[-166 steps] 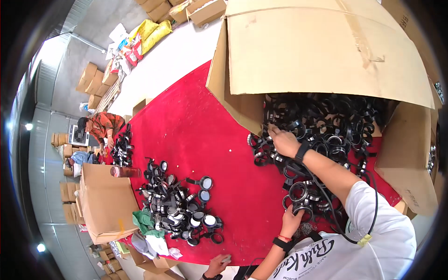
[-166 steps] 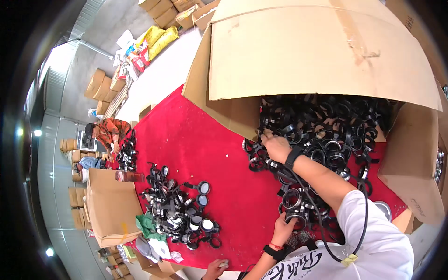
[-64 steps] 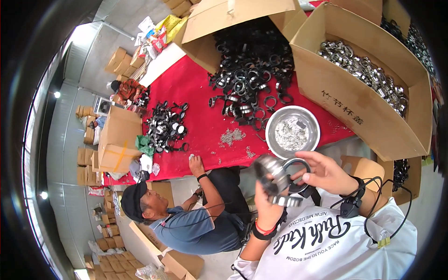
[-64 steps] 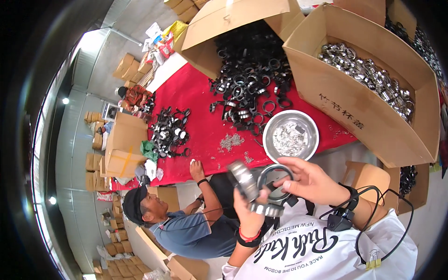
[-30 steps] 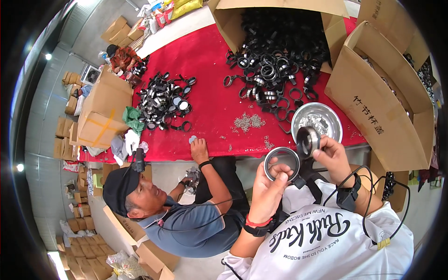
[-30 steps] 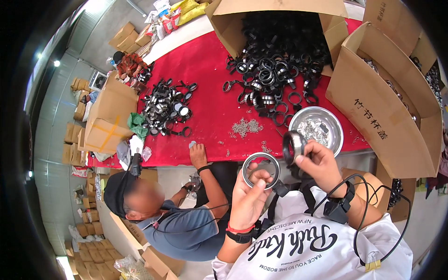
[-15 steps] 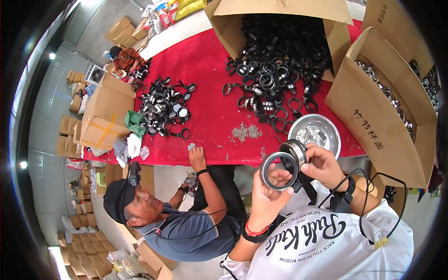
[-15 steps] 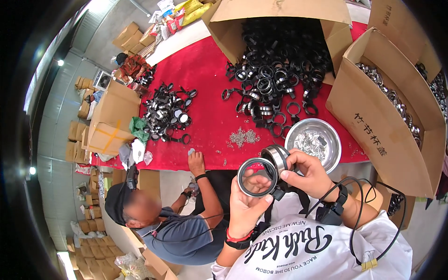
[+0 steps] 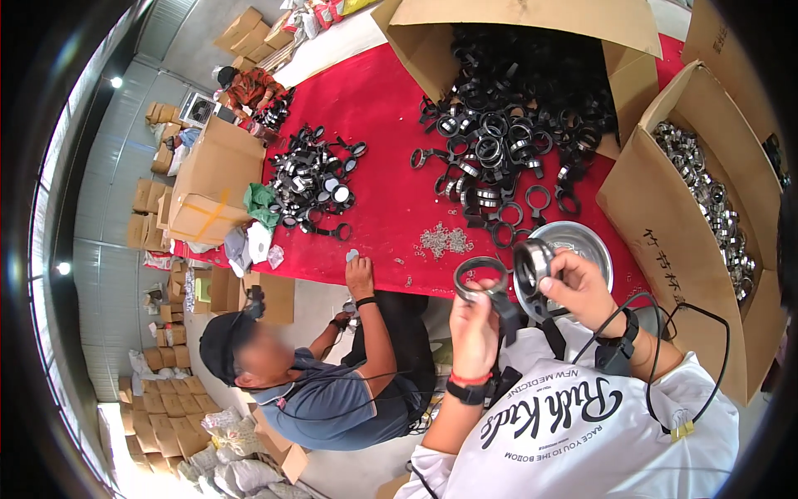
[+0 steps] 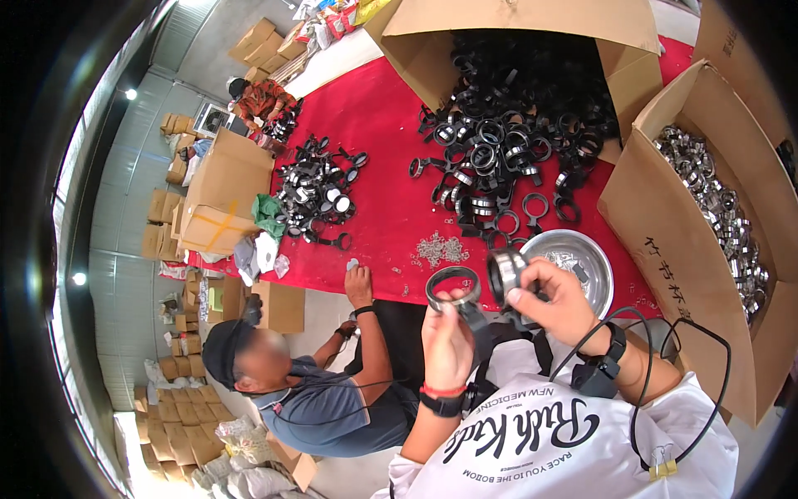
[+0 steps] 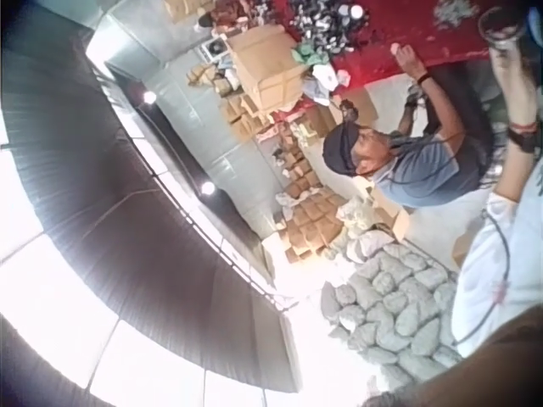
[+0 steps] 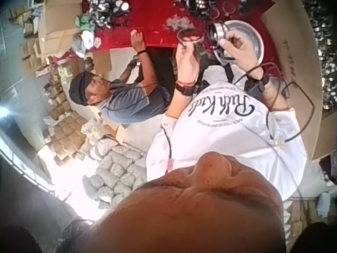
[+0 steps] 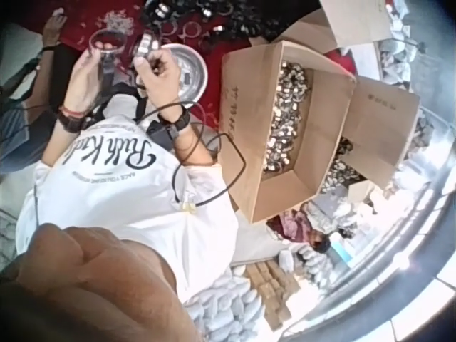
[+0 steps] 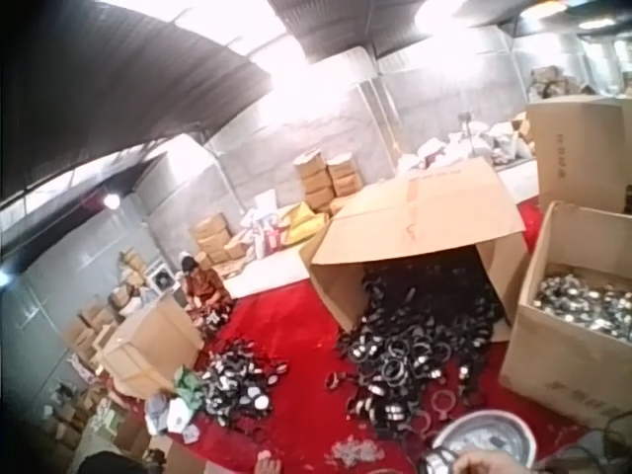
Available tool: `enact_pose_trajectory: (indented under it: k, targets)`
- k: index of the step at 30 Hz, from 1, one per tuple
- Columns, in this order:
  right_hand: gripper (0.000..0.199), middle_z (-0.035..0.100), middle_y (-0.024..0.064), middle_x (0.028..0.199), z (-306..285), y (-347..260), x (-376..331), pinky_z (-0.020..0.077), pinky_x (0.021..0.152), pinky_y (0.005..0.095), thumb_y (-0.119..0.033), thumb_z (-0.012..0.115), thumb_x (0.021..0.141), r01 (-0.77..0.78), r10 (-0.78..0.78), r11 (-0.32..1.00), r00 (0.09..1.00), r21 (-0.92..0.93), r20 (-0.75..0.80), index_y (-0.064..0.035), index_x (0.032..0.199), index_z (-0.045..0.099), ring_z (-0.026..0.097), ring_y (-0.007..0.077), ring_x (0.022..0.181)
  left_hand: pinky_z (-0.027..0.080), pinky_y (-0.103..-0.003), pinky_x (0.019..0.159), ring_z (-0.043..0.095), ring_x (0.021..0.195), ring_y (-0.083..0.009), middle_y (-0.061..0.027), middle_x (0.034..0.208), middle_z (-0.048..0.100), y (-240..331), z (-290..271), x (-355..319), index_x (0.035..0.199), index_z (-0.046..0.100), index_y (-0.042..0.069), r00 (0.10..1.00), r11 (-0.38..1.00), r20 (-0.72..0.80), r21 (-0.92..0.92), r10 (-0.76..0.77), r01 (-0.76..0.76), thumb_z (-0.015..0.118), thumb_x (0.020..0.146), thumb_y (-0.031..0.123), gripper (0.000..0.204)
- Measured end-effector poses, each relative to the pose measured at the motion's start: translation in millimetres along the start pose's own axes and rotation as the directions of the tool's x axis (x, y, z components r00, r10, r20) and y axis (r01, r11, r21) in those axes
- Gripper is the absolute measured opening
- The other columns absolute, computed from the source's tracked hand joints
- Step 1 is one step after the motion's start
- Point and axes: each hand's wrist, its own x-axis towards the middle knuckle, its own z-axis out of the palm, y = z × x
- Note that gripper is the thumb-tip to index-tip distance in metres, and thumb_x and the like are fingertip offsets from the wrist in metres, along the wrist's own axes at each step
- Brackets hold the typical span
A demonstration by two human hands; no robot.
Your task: Inspecting and sorting metal rings and plastic lid components in a warehouse environment.
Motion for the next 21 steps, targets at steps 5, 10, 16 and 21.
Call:
enact_pose_trajectory:
  k: [5, 10, 16, 21]
  targets:
    - [0.01, 0.049, -0.0035, 0.076, -27, 11, 0, 0.0383, 0.065, 0.0188, -0.005, 0.059, 0.081, -0.156, 0.19, 0.976, 0.953, 0.153, -0.237, -0.0041, 0.08, 0.049, 0.046, 0.0036, 0.072, 0.044, -0.039, 0.084, 0.053, 0.093, -0.0221, -0.0105, 0.095, 0.056, -13, -101, 61, 0.1, 0.053, 0.002, 0.9, 0.966, -0.36, -0.171, -0.244, 0.193, 0.055, 0.087, 0.021, 0.024]
    - [0.01, 0.053, -0.0039, 0.077, -31, 16, -1, 0.0396, 0.063, 0.0174, -0.006, 0.061, 0.08, -0.15, 0.212, 0.972, 0.892, 0.18, -0.4, -0.0061, 0.082, 0.051, 0.049, 0.0028, 0.07, 0.046, -0.042, 0.082, 0.055, 0.087, -0.0276, -0.0139, 0.092, 0.055, -34, -243, 106, 0.096, 0.05, -0.001, 0.651, 0.935, -0.688, -0.338, -0.321, 0.104, 0.045, 0.09, 0.019, 0.022]
    - [0.01, 0.056, -0.0035, 0.077, -35, 28, -6, 0.0381, 0.065, 0.0166, -0.009, 0.06, 0.081, -0.173, 0.231, 0.973, 0.758, 0.155, -0.609, -0.0079, 0.082, 0.051, 0.05, 0.0029, 0.07, 0.043, -0.043, 0.074, 0.056, 0.077, -0.0246, -0.0075, 0.094, 0.059, -32, -293, 148, 0.099, 0.053, 0.009, 0.484, 0.844, -0.776, -0.114, -0.405, 0.524, 0.036, 0.09, 0.031, 0.029]
    - [0.009, 0.056, -0.003, 0.078, -12, 24, 7, 0.0376, 0.067, 0.0175, -0.013, 0.058, 0.083, -0.218, 0.244, 0.968, 0.716, 0.122, -0.654, -0.0073, 0.083, 0.051, 0.048, 0.0034, 0.07, 0.044, -0.036, 0.061, 0.055, 0.072, -0.0237, -0.0071, 0.086, 0.061, 26, -337, 225, 0.094, 0.057, 0.01, 0.628, 0.911, -0.665, -0.234, -0.405, 0.34, 0.04, 0.085, 0.028, 0.026]
